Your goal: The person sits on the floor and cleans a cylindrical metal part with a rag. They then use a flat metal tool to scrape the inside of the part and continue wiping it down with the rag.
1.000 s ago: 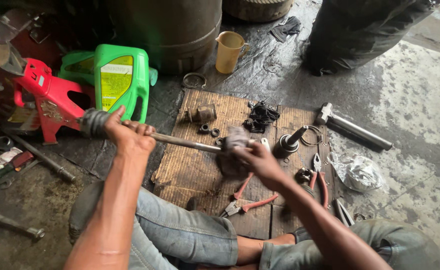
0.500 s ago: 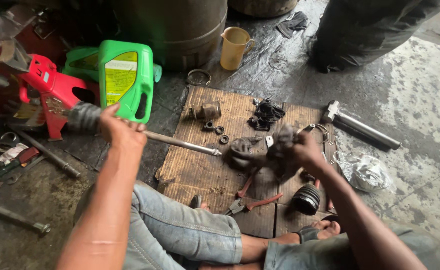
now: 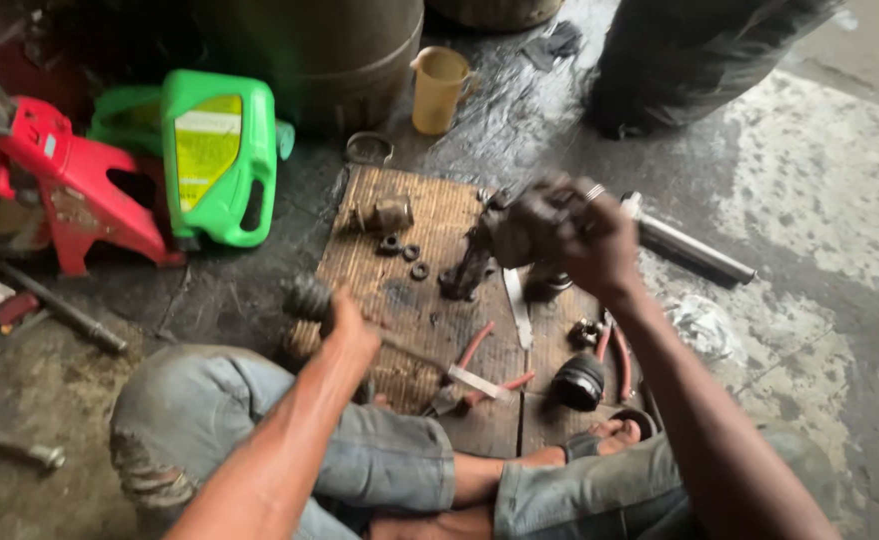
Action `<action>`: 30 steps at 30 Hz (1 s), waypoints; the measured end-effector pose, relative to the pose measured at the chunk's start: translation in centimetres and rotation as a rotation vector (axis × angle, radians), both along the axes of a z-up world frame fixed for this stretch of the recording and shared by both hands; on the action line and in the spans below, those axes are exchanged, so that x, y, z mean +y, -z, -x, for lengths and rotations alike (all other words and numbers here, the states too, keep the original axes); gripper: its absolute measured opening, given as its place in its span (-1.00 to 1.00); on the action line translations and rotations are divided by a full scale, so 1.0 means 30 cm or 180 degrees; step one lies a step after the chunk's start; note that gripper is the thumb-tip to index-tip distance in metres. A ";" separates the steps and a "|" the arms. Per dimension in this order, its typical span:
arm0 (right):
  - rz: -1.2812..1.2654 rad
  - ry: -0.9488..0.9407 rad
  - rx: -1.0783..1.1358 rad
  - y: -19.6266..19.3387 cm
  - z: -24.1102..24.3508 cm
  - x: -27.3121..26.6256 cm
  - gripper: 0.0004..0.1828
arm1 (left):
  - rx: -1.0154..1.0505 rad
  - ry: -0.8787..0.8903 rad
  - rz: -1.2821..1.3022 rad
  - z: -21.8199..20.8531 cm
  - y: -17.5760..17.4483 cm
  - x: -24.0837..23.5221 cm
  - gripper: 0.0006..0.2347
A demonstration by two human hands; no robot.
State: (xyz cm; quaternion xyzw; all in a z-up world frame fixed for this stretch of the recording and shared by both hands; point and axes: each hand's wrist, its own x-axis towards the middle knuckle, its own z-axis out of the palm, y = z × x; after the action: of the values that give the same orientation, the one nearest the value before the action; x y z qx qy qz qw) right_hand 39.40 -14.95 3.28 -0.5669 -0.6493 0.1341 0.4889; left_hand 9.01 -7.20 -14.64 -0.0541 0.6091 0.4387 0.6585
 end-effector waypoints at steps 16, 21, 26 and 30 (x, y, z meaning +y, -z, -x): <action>0.2451 -0.0331 -0.1794 0.142 0.091 -0.014 -0.82 | 0.3942 0.2385 0.0224 -0.035 -0.091 -0.141 -0.44; 0.2520 -0.0609 -0.1748 0.067 0.061 0.025 -0.62 | 0.4579 0.3834 -0.2085 0.001 -0.229 0.001 -0.33; 0.2815 -0.0168 -0.0457 0.072 0.067 0.046 -0.70 | 0.5120 0.4458 -0.2132 -0.009 -0.348 0.200 -0.37; 0.3357 -0.0159 -0.0003 0.119 0.092 0.059 -0.58 | 0.5196 0.4831 -0.2178 -0.045 -0.336 0.325 -0.34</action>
State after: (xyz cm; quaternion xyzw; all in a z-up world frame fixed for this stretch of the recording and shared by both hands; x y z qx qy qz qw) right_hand 36.63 -13.19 -0.28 -0.7203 -0.5072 0.4539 0.1336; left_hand 10.37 2.54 -4.57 0.8030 0.5778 -0.0220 0.1446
